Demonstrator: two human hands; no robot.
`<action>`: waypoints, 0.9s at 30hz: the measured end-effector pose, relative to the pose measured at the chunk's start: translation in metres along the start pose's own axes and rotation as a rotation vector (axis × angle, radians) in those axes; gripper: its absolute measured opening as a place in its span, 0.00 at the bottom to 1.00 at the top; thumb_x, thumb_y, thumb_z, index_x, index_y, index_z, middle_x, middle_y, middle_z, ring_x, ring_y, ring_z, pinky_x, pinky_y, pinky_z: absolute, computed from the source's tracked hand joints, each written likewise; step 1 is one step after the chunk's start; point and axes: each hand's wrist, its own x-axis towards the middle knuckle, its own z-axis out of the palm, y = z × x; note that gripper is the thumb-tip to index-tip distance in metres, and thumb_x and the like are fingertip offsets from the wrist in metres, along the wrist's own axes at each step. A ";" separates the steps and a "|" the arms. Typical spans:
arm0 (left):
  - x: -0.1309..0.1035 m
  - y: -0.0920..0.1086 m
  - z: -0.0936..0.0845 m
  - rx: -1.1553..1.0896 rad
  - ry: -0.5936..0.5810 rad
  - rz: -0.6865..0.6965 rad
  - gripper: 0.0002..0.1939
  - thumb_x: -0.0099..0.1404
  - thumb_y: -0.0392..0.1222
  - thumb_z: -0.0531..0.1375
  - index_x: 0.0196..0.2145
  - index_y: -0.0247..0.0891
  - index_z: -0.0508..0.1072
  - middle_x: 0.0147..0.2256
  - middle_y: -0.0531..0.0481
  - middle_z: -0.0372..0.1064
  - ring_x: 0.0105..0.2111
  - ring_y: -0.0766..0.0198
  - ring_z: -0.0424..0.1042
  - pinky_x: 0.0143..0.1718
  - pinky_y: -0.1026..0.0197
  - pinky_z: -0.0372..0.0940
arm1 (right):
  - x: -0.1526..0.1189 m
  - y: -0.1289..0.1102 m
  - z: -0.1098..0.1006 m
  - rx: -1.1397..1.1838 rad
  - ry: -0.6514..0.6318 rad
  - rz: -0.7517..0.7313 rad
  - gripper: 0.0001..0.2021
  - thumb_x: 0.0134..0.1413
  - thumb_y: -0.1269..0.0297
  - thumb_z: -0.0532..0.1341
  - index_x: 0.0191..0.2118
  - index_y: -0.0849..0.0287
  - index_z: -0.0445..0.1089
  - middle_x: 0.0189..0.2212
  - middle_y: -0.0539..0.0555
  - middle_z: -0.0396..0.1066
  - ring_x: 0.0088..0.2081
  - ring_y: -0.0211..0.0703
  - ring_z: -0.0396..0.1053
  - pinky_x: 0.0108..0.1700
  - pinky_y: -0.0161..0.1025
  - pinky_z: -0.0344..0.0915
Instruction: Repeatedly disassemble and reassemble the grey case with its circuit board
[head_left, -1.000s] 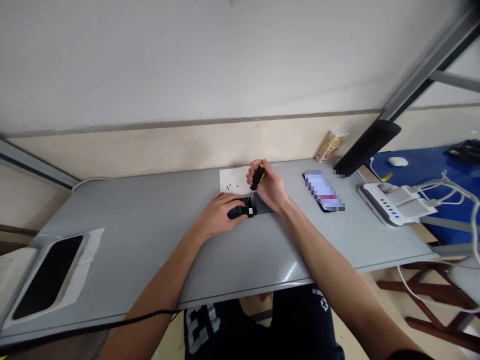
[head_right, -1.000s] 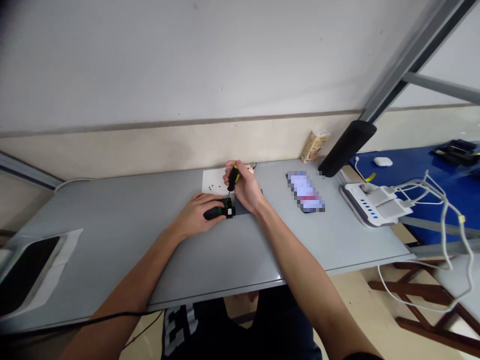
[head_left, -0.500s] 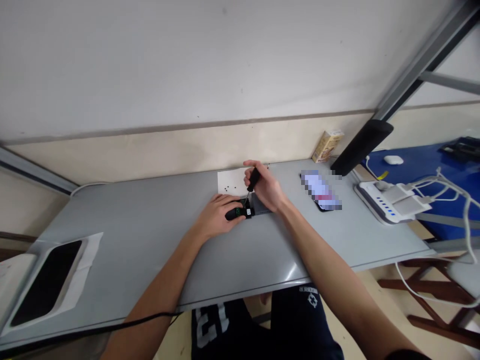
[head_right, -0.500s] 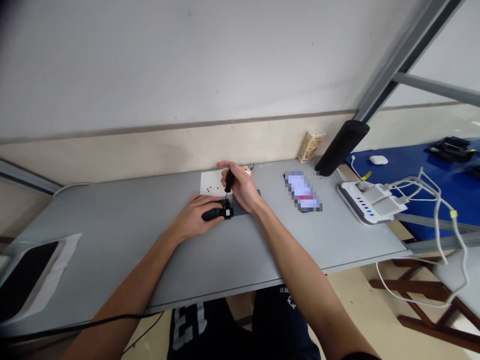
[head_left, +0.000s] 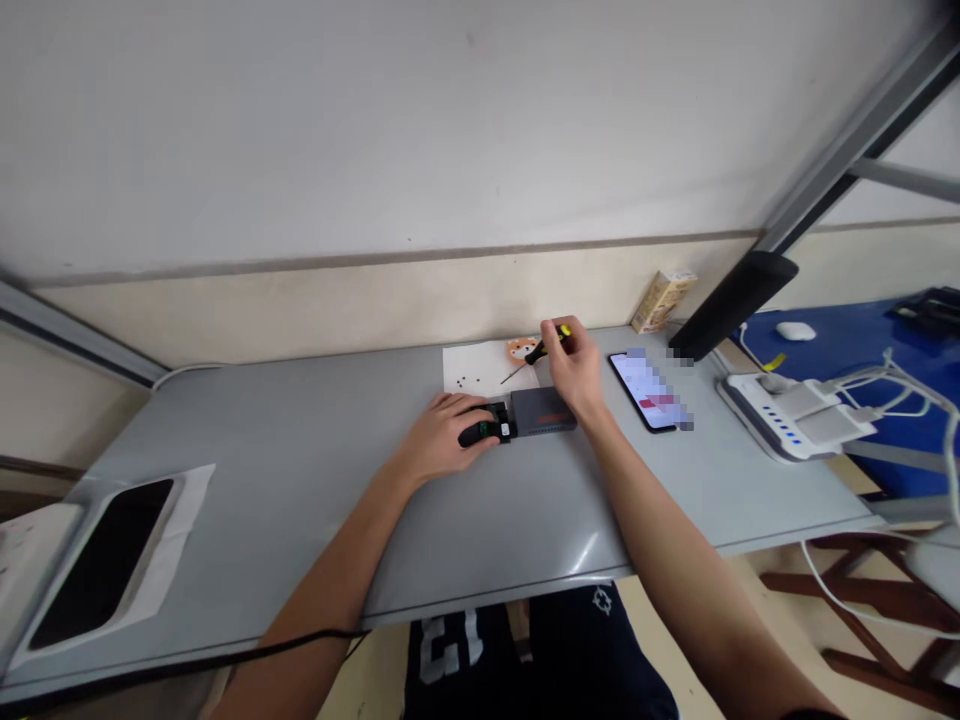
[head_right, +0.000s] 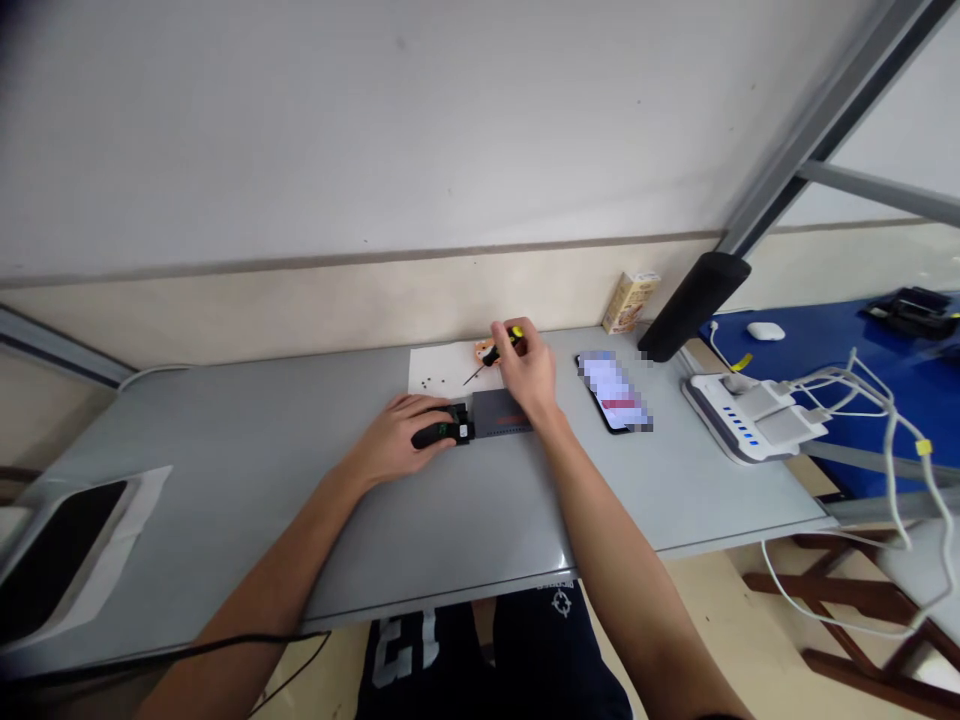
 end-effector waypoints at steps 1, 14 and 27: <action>0.000 0.000 0.000 -0.005 0.004 0.003 0.11 0.70 0.47 0.62 0.48 0.46 0.78 0.54 0.47 0.74 0.53 0.53 0.73 0.57 0.45 0.64 | 0.001 0.001 -0.001 -0.025 0.047 -0.001 0.20 0.64 0.42 0.57 0.36 0.55 0.70 0.21 0.45 0.61 0.23 0.36 0.57 0.29 0.36 0.54; 0.001 -0.007 0.002 -0.044 0.324 -0.139 0.11 0.76 0.44 0.54 0.43 0.42 0.77 0.48 0.47 0.76 0.51 0.57 0.74 0.55 0.49 0.65 | 0.000 0.005 0.000 -0.063 0.165 0.013 0.23 0.65 0.40 0.54 0.35 0.56 0.69 0.21 0.45 0.59 0.24 0.37 0.56 0.30 0.36 0.55; 0.002 -0.013 0.005 -0.035 0.361 -0.196 0.10 0.74 0.44 0.57 0.41 0.43 0.78 0.44 0.49 0.78 0.47 0.58 0.75 0.53 0.51 0.65 | 0.000 0.008 -0.003 -0.076 0.160 0.011 0.22 0.65 0.41 0.55 0.36 0.56 0.70 0.20 0.45 0.58 0.23 0.37 0.55 0.29 0.37 0.52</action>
